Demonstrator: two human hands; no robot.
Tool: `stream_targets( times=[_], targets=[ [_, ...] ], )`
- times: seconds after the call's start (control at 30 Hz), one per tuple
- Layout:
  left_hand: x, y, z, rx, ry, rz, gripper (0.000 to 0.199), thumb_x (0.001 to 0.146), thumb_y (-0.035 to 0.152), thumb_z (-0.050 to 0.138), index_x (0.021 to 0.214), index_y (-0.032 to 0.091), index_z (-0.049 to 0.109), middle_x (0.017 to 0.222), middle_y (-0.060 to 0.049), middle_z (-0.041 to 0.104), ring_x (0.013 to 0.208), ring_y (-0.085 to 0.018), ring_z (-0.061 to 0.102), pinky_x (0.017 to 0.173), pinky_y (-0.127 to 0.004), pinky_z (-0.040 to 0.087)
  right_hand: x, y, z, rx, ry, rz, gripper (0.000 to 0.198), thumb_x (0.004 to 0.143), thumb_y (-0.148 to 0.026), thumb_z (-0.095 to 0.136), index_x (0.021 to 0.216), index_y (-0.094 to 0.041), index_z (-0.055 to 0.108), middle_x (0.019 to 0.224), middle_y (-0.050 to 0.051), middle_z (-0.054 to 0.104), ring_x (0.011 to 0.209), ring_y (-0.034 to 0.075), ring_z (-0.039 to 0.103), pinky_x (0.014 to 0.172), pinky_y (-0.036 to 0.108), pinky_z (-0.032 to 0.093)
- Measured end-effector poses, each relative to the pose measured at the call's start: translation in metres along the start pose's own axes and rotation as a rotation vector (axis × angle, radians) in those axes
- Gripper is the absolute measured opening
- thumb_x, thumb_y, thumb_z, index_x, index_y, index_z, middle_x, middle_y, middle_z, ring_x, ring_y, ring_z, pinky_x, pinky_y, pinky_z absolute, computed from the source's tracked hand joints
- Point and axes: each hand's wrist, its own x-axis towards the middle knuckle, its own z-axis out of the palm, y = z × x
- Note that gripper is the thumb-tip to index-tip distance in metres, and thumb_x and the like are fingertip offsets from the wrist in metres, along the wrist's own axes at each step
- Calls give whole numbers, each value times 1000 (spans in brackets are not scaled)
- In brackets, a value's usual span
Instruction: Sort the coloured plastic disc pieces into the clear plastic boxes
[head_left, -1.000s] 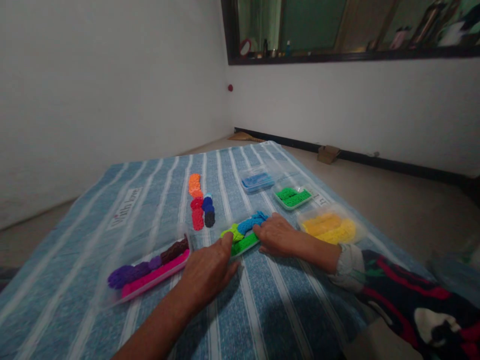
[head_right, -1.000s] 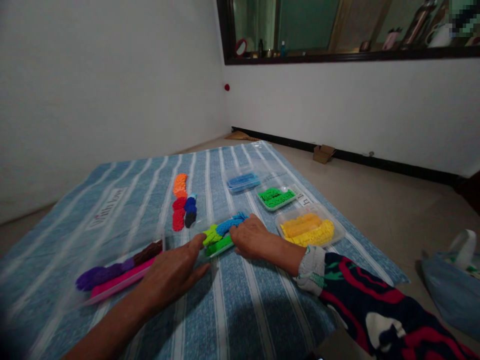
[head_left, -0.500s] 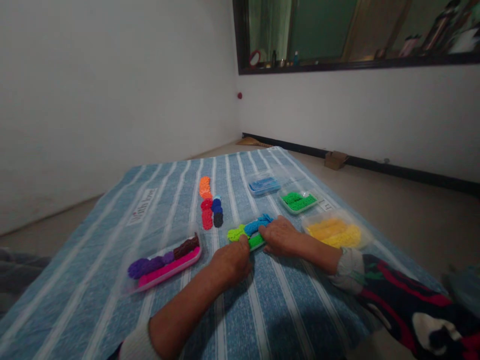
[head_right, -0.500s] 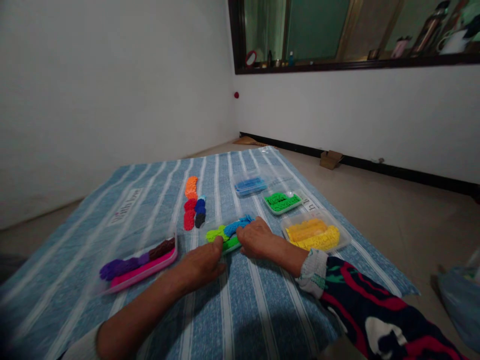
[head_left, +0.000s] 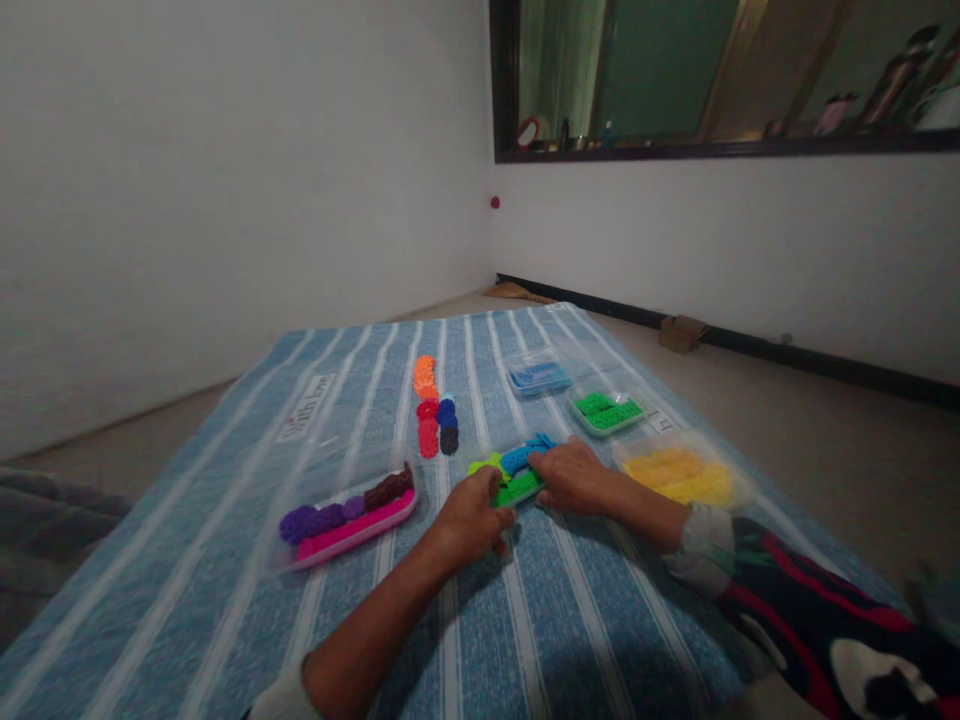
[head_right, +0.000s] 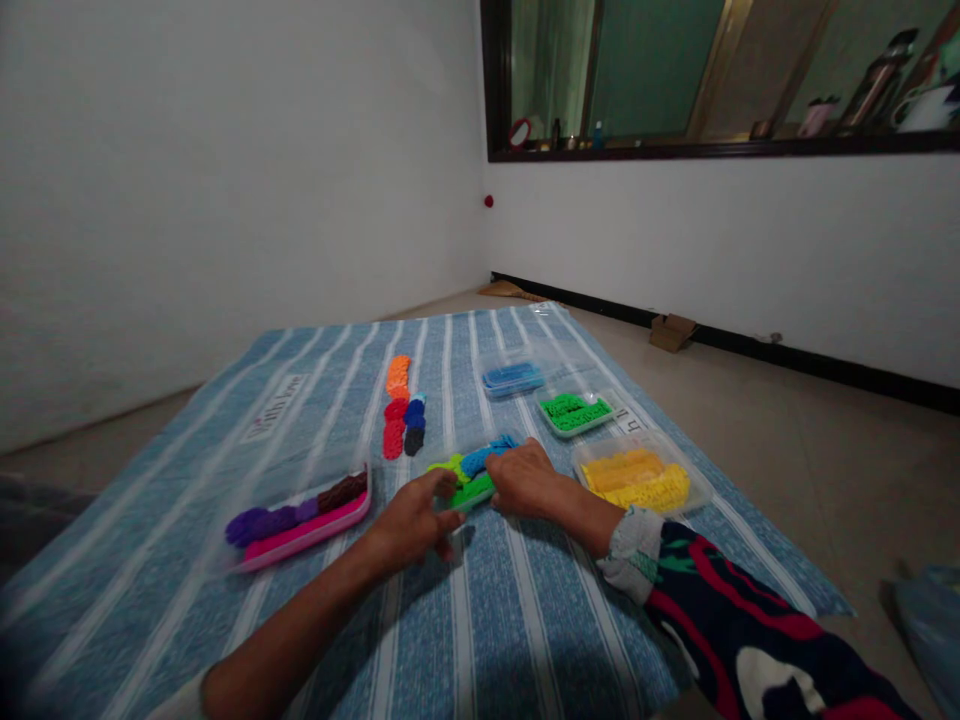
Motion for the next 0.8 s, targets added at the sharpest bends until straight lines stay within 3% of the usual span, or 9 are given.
stream_targets(
  times=[0.13,0.23,0.5,0.7,0.8],
  targets=[
    [-6,3,1,-211,-36,-43,34,80,10,50,113,14,43,133,-16,51,47,-5,62,32,-14,36,-1,1,-2,13,-25,17,36,78,-37,59,109,-19,60,101,11,71,97,28,65,84,39,43],
    [-6,5,-2,-241,-97,-75,38,81,11,48,118,14,41,128,-16,55,50,-7,65,32,-13,34,0,1,-2,23,-26,13,36,78,-36,60,110,-18,60,103,12,71,99,29,65,87,42,42],
    [-2,8,-9,214,-188,-26,28,76,12,46,102,15,55,90,-7,70,54,-17,67,40,-22,43,1,4,4,-20,-31,-18,34,79,-35,59,107,-17,60,103,13,70,99,31,64,91,47,39],
    [-3,7,-8,424,-62,133,25,72,16,57,96,19,60,82,-4,70,66,-18,68,57,-24,49,2,6,15,-29,-3,-33,34,79,-36,60,106,-15,60,101,14,69,95,31,64,92,49,39],
    [-1,7,-5,453,-42,149,26,69,13,58,93,19,61,81,-3,70,72,-20,69,62,-25,51,2,6,18,-32,22,-34,34,78,-35,61,106,-15,60,99,14,69,93,30,64,92,48,39]
  ],
)
